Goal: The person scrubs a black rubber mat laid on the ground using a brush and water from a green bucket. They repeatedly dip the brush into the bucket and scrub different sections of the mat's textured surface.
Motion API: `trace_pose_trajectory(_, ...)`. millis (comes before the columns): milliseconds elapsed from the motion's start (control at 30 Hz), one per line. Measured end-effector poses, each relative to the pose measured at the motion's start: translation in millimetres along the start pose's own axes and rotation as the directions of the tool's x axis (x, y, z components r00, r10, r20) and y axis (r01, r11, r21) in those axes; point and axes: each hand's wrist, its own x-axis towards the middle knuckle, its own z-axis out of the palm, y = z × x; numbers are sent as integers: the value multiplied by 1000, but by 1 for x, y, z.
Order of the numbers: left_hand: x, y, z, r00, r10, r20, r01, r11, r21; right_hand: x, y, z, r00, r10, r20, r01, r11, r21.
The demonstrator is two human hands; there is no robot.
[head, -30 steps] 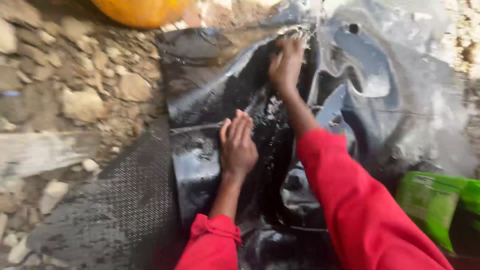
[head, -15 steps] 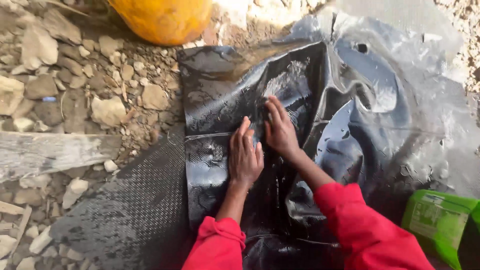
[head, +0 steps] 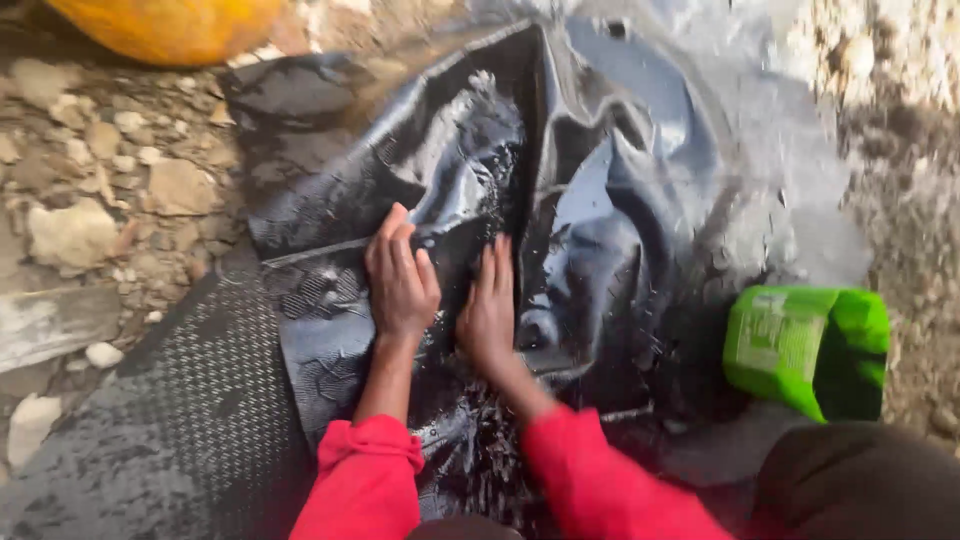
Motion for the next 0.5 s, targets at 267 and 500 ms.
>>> trace_pose_trajectory(267,11,12,-13,995,-30,91,40,993,-109,-72,-58,-28,975,218,42,-222,962,161)
trace_pose_trajectory(500,6,2,-11,981,13,194,4,996,-87,-133,-105,-48,982,95,162,-146,928,343)
